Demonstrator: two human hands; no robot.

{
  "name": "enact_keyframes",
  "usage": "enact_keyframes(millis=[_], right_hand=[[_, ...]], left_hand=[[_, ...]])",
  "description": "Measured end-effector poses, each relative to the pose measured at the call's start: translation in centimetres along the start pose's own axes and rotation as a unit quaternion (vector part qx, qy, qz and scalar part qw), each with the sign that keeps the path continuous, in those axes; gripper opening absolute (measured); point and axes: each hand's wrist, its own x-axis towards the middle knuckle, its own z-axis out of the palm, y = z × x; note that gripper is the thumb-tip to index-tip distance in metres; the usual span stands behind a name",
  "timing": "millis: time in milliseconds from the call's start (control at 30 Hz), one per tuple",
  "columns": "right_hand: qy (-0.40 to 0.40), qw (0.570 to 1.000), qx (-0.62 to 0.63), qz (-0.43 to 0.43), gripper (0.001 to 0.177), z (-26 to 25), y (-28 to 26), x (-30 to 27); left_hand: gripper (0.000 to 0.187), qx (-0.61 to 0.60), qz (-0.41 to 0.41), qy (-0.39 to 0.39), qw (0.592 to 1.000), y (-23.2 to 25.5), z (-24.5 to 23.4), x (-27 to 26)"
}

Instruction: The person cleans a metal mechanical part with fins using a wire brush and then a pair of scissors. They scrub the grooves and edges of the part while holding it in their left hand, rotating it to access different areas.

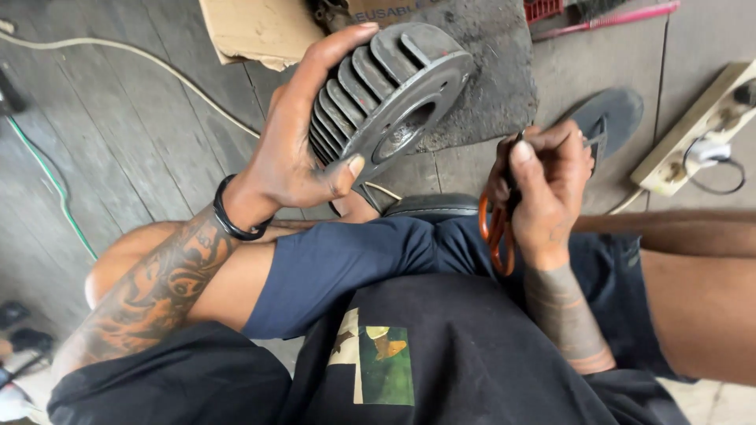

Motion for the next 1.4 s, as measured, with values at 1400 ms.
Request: enact_keyframes(millis=[1400], right_hand=[[0.059,0.990,-0.035,-0.121,0.014,-1.4,3.6,1.9]], left_hand=[[0.087,-0.165,-0.176,0.189,0.952,-2.4,0.9,-4.5]])
